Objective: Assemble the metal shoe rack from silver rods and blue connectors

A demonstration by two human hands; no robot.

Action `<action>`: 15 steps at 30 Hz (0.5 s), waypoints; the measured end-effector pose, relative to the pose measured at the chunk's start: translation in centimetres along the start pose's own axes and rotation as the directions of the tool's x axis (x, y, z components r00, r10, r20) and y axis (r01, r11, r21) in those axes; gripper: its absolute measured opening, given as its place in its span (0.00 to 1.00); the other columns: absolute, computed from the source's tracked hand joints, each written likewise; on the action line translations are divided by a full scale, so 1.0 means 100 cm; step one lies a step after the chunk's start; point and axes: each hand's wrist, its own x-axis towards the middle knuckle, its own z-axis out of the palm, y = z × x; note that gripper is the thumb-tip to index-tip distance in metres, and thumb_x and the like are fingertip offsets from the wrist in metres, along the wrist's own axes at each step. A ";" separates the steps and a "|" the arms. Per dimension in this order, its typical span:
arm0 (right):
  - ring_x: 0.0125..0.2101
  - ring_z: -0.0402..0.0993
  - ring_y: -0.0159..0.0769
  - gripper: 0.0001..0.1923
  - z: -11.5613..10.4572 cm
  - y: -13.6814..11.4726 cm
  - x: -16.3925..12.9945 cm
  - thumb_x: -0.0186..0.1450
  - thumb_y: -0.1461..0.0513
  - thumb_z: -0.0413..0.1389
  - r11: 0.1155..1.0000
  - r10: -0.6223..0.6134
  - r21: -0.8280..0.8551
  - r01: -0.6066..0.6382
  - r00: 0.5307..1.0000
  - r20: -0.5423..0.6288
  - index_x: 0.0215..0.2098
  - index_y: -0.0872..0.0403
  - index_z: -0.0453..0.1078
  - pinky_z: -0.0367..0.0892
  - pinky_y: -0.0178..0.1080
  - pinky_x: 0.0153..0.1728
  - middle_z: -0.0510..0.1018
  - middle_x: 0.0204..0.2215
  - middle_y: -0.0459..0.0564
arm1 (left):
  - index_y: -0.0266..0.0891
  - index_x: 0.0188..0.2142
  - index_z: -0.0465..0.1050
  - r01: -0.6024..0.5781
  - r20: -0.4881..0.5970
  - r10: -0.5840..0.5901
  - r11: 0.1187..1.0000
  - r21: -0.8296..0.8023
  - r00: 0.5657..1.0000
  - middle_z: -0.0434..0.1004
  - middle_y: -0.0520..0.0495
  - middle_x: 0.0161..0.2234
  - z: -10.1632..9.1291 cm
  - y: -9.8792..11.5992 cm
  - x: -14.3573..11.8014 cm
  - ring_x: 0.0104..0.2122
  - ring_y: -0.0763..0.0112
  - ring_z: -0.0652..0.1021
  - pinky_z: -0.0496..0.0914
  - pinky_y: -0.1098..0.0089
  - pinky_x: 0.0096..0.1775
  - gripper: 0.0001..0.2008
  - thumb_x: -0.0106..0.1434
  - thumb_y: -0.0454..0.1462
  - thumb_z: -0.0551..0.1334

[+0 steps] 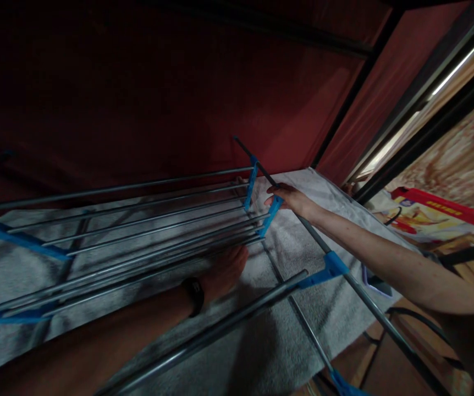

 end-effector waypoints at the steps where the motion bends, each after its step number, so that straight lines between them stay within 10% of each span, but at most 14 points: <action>1: 0.38 0.82 0.41 0.10 0.000 0.000 -0.001 0.68 0.56 0.52 1.000 -0.002 0.000 0.002 1.000 -0.005 0.43 0.52 0.69 0.76 0.44 0.47 0.85 0.34 0.52 | 0.38 0.64 0.69 0.004 0.034 -0.005 1.000 0.031 0.999 0.72 0.37 0.66 0.006 -0.003 -0.005 0.66 0.58 0.72 0.66 0.57 0.66 0.28 0.68 0.26 0.47; 15: 0.47 0.84 0.45 0.09 -0.002 0.008 -0.007 0.67 0.57 0.53 0.999 0.044 -0.019 -0.045 0.998 -0.047 0.44 0.46 0.72 0.75 0.44 0.52 0.86 0.40 0.60 | 0.31 0.60 0.67 0.114 0.188 -0.117 0.993 0.029 0.975 0.74 0.31 0.58 0.008 0.004 0.001 0.55 0.53 0.75 0.71 0.56 0.55 0.21 0.70 0.30 0.50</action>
